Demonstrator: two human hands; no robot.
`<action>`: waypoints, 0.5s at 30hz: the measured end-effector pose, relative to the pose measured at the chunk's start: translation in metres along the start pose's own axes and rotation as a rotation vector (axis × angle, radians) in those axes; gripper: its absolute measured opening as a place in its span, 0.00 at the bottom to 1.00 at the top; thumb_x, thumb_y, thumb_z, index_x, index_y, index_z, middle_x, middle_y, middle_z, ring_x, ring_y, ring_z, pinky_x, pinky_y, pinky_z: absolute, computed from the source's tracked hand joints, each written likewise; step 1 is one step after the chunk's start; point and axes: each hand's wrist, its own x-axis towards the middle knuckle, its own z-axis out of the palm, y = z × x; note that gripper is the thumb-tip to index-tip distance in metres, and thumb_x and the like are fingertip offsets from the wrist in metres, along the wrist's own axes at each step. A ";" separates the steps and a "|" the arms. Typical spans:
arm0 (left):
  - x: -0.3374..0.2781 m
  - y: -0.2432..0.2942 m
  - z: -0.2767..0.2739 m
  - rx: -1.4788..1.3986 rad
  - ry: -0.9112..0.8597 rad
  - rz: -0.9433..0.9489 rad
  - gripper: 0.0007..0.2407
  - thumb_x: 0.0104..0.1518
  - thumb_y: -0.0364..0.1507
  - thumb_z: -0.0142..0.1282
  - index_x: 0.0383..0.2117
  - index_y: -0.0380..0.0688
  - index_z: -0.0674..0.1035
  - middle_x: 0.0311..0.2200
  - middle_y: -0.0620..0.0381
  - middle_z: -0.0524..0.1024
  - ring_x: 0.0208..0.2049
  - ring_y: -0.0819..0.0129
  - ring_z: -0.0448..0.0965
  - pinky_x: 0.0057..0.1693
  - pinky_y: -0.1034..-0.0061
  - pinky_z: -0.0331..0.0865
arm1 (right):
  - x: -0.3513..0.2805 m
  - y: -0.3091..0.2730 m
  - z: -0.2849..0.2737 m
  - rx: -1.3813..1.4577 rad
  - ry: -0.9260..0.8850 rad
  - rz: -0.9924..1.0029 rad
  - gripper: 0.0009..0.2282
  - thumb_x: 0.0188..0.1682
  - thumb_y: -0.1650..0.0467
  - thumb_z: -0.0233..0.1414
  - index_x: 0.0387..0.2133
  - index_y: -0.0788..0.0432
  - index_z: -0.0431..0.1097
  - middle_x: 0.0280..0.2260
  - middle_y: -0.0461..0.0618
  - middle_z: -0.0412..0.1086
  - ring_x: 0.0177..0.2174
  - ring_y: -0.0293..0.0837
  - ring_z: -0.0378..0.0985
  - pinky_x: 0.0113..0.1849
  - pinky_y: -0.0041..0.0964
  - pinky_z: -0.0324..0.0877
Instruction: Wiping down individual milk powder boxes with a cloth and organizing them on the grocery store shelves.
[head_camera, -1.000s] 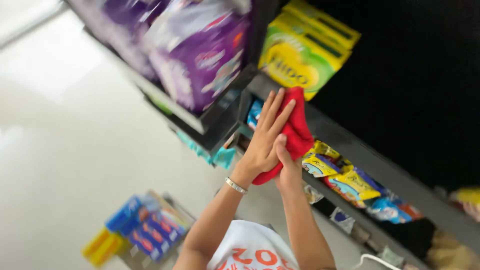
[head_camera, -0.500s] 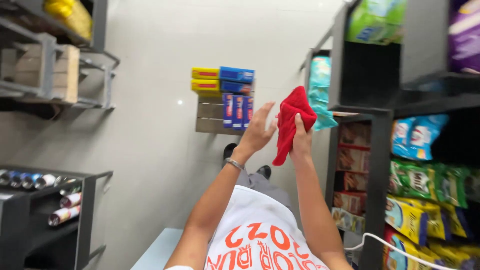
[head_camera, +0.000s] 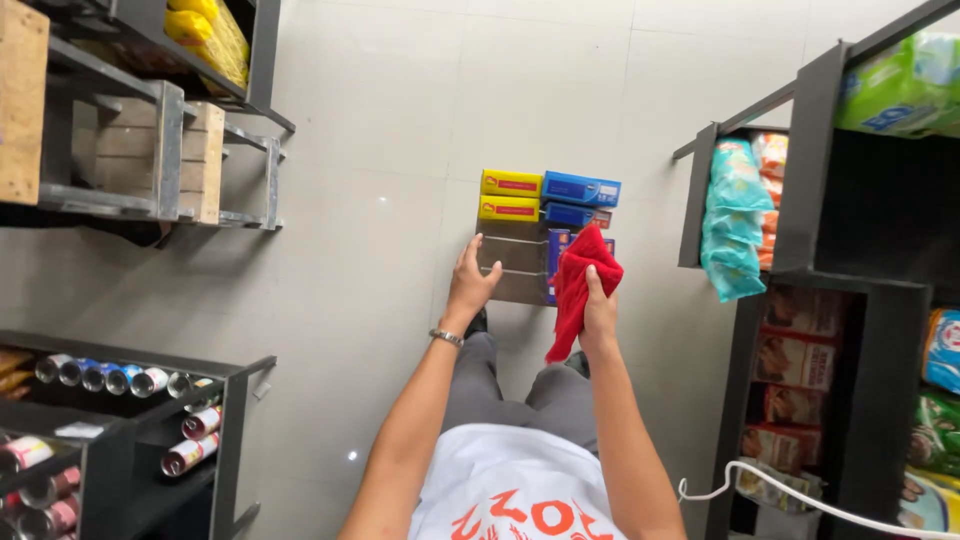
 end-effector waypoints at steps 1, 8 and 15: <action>0.018 -0.005 0.001 -0.001 -0.012 -0.001 0.28 0.56 0.32 0.60 0.64 0.40 0.66 0.59 0.40 0.71 0.62 0.47 0.70 0.65 0.62 0.65 | 0.003 0.003 0.012 0.001 0.012 0.002 0.21 0.54 0.61 0.52 0.58 0.57 0.61 0.47 0.52 0.72 0.43 0.45 0.77 0.40 0.41 0.76; 0.075 -0.033 0.037 0.171 -0.078 0.092 0.27 0.56 0.30 0.60 0.63 0.38 0.67 0.60 0.40 0.69 0.61 0.45 0.68 0.63 0.59 0.65 | 0.006 0.044 0.022 0.030 0.091 0.051 0.21 0.55 0.62 0.52 0.57 0.60 0.62 0.45 0.54 0.73 0.42 0.47 0.78 0.41 0.43 0.76; 0.058 -0.021 0.056 0.179 -0.145 0.172 0.22 0.56 0.28 0.58 0.59 0.38 0.71 0.57 0.44 0.71 0.59 0.49 0.71 0.64 0.61 0.65 | 0.003 0.034 0.001 0.074 0.226 -0.017 0.21 0.54 0.61 0.51 0.58 0.59 0.61 0.48 0.51 0.72 0.44 0.45 0.78 0.41 0.43 0.77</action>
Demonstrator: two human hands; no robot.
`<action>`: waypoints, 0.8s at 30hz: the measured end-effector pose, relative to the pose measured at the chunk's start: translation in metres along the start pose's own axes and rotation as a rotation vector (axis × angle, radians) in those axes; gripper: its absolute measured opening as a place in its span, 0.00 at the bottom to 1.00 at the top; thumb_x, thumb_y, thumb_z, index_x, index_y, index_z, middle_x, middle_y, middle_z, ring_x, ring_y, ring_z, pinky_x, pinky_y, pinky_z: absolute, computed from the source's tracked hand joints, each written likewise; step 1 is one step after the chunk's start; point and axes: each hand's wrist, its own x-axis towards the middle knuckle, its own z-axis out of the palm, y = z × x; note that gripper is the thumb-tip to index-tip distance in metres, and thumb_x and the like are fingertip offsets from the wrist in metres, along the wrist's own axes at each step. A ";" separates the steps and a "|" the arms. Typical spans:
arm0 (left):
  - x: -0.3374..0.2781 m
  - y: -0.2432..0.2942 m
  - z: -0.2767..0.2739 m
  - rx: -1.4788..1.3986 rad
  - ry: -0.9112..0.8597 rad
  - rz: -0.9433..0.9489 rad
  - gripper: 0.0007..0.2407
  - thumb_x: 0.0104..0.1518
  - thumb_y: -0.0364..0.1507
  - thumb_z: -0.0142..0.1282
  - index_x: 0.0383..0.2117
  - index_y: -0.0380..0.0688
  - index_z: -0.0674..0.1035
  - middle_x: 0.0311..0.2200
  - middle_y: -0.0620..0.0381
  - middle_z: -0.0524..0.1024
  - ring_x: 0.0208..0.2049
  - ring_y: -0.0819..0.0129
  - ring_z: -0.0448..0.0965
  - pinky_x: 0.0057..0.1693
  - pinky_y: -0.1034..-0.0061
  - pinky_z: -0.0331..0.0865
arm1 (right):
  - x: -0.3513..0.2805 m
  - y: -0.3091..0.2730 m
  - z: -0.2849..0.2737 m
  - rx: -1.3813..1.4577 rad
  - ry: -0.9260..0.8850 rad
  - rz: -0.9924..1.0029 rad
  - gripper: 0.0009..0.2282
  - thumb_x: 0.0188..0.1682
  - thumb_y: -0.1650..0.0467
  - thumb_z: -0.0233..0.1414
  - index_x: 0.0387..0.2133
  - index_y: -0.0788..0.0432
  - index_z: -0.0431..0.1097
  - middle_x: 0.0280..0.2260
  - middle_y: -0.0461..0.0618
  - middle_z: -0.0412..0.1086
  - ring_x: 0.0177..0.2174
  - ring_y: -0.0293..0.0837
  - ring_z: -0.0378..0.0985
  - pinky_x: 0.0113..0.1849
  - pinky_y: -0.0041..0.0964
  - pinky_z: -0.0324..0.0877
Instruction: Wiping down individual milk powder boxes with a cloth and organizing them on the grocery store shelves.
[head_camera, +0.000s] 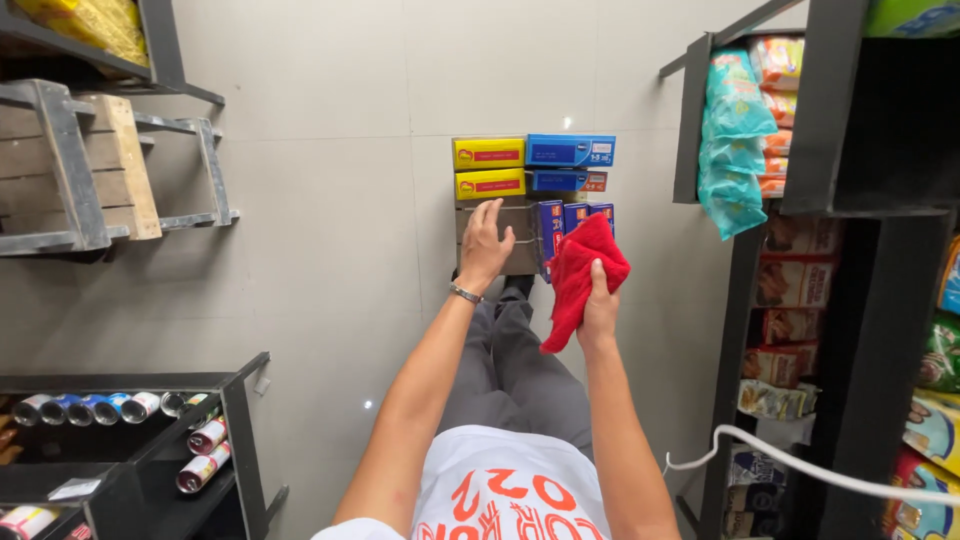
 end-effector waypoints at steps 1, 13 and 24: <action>-0.001 -0.003 0.001 0.001 -0.006 -0.002 0.22 0.56 0.28 0.58 0.59 0.38 0.71 0.57 0.44 0.71 0.59 0.49 0.71 0.64 0.61 0.65 | 0.006 0.002 -0.007 0.001 0.005 0.003 0.21 0.54 0.61 0.51 0.58 0.59 0.61 0.48 0.51 0.72 0.44 0.45 0.78 0.41 0.43 0.77; 0.025 -0.045 -0.006 0.236 0.027 0.072 0.24 0.54 0.27 0.59 0.59 0.37 0.72 0.60 0.42 0.68 0.64 0.47 0.65 0.67 0.59 0.60 | 0.014 0.038 -0.006 0.019 -0.059 0.116 0.22 0.53 0.62 0.53 0.57 0.59 0.62 0.48 0.51 0.72 0.45 0.44 0.77 0.45 0.42 0.75; 0.028 -0.066 0.012 0.471 -0.090 -0.074 0.31 0.56 0.29 0.60 0.69 0.42 0.64 0.60 0.45 0.62 0.64 0.48 0.59 0.68 0.55 0.56 | 0.000 0.066 0.022 -0.167 -0.188 0.348 0.20 0.53 0.60 0.52 0.53 0.59 0.65 0.40 0.53 0.74 0.36 0.46 0.77 0.34 0.43 0.73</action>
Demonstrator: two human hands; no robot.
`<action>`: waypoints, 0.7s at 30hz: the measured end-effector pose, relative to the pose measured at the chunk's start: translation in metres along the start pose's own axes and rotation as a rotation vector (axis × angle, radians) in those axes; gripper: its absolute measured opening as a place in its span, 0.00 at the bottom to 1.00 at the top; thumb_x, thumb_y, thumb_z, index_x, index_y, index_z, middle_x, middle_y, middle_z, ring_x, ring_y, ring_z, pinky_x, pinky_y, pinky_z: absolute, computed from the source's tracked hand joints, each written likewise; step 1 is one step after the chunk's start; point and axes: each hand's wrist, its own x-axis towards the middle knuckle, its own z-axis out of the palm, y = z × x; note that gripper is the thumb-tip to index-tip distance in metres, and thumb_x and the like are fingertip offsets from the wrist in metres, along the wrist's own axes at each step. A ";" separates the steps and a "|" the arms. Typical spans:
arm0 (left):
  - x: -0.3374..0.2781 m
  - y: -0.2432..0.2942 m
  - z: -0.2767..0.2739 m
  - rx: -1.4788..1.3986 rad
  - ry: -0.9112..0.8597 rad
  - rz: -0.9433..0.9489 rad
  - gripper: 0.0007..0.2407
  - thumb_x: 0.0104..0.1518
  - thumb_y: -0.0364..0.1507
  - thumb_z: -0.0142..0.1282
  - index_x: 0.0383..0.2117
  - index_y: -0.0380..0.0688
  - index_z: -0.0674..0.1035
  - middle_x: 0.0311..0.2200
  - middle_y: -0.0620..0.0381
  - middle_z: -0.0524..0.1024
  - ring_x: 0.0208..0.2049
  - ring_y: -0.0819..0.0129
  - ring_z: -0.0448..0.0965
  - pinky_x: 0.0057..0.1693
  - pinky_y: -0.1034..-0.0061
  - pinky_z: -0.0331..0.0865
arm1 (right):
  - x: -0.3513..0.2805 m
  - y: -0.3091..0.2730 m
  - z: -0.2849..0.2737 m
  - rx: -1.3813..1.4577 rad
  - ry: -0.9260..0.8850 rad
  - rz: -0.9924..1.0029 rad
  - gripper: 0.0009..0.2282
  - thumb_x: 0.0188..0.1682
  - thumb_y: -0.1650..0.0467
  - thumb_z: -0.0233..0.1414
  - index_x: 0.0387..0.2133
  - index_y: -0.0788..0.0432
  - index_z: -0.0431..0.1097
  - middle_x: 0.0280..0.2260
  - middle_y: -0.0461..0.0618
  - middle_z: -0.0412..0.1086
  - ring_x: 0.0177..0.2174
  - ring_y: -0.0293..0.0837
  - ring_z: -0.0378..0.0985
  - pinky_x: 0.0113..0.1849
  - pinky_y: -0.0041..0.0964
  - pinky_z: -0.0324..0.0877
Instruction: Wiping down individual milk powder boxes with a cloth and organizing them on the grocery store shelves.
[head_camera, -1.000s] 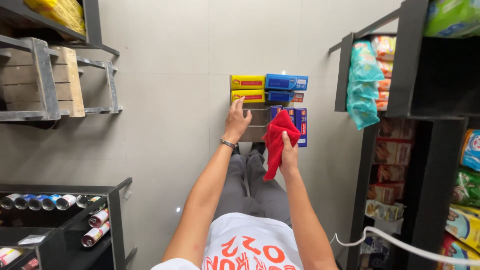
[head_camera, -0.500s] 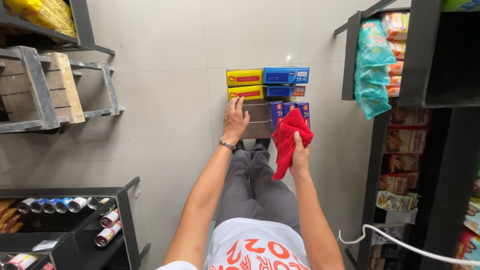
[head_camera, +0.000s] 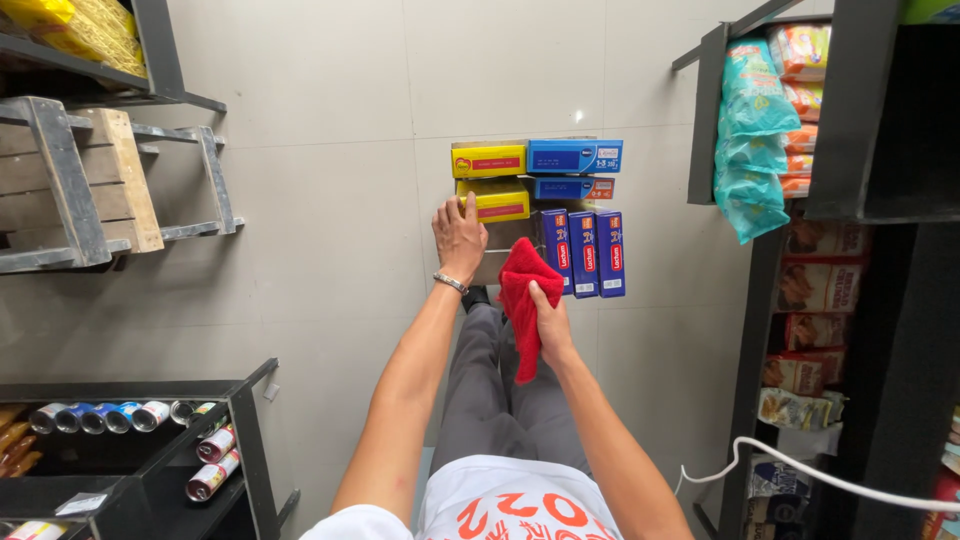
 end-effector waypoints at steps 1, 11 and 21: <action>-0.002 0.000 0.001 -0.001 -0.003 0.002 0.31 0.56 0.29 0.60 0.69 0.42 0.64 0.60 0.45 0.62 0.64 0.48 0.59 0.68 0.55 0.56 | 0.003 0.004 -0.003 0.001 0.003 0.001 0.20 0.53 0.60 0.52 0.53 0.59 0.65 0.40 0.53 0.74 0.36 0.46 0.77 0.34 0.43 0.73; -0.030 -0.023 -0.007 -0.025 0.141 0.121 0.29 0.44 0.32 0.69 0.56 0.44 0.73 0.59 0.48 0.69 0.66 0.47 0.60 0.69 0.50 0.51 | -0.011 0.025 -0.011 -0.002 -0.013 -0.023 0.21 0.53 0.60 0.53 0.55 0.60 0.65 0.44 0.50 0.74 0.41 0.41 0.77 0.40 0.38 0.74; -0.121 0.055 -0.178 -1.240 0.208 -0.008 0.21 0.59 0.34 0.63 0.55 0.38 0.72 0.46 0.55 0.77 0.44 0.68 0.77 0.50 0.72 0.74 | -0.125 -0.053 0.088 -0.948 0.034 -1.270 0.31 0.52 0.72 0.54 0.70 0.61 0.50 0.73 0.62 0.36 0.73 0.62 0.35 0.70 0.57 0.36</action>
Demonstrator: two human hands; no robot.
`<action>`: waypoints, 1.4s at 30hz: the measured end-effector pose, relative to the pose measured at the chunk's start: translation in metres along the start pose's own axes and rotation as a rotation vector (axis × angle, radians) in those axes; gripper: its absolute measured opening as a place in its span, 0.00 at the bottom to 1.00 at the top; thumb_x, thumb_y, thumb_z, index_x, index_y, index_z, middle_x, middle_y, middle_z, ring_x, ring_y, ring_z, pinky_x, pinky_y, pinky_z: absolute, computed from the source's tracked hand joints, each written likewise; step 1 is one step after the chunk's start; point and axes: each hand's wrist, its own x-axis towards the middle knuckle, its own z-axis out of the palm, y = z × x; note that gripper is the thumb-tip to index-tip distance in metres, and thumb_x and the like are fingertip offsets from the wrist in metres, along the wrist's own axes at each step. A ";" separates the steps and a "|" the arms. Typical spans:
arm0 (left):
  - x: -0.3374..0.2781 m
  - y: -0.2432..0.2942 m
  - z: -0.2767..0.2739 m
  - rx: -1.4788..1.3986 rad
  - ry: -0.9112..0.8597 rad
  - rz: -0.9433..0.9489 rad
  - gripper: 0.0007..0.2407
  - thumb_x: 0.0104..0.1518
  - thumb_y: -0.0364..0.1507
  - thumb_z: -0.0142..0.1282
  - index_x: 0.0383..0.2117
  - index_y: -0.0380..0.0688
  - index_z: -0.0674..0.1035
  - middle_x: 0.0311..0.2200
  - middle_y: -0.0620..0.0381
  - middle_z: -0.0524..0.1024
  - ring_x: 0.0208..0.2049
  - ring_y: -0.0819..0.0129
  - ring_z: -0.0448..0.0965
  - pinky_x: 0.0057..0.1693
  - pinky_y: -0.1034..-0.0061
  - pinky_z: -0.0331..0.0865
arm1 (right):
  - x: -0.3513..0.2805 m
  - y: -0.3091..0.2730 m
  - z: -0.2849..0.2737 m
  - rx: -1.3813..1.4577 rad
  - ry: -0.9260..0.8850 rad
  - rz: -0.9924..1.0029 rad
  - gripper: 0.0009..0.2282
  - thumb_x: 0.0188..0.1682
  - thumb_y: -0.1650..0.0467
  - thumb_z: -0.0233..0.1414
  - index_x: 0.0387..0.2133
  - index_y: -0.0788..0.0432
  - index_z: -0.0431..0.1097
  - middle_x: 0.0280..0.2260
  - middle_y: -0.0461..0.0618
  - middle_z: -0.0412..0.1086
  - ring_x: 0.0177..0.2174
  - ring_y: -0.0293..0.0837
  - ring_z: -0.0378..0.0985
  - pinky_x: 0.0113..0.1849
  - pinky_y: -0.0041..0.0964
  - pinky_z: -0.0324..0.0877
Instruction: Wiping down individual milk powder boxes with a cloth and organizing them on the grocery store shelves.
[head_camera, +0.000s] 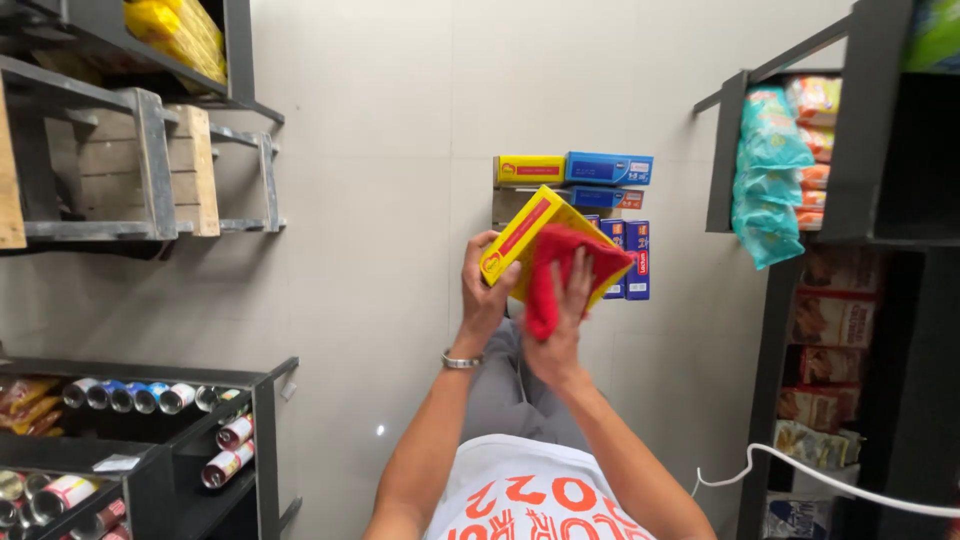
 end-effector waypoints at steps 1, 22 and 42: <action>-0.001 0.006 0.006 -0.004 -0.008 0.016 0.21 0.59 0.34 0.63 0.55 0.38 0.72 0.46 0.55 0.77 0.44 0.68 0.77 0.50 0.72 0.74 | 0.002 -0.012 -0.005 -0.005 0.015 -0.010 0.31 0.52 0.72 0.54 0.70 0.61 0.50 0.73 0.62 0.36 0.73 0.62 0.35 0.70 0.57 0.36; -0.059 0.178 0.139 -0.234 -0.165 0.097 0.20 0.63 0.30 0.59 0.60 0.35 0.73 0.54 0.54 0.75 0.53 0.74 0.75 0.58 0.78 0.72 | 0.001 -0.047 -0.175 -0.151 0.263 -0.137 0.34 0.44 0.68 0.55 0.67 0.62 0.56 0.71 0.61 0.44 0.70 0.65 0.41 0.68 0.62 0.39; -0.072 0.133 0.304 -0.823 -0.808 -0.469 0.21 0.59 0.45 0.58 0.51 0.45 0.74 0.48 0.48 0.78 0.48 0.57 0.81 0.52 0.63 0.77 | -0.095 -0.066 -0.415 0.118 0.309 0.012 0.36 0.50 0.67 0.53 0.71 0.61 0.43 0.72 0.56 0.46 0.71 0.52 0.49 0.68 0.45 0.46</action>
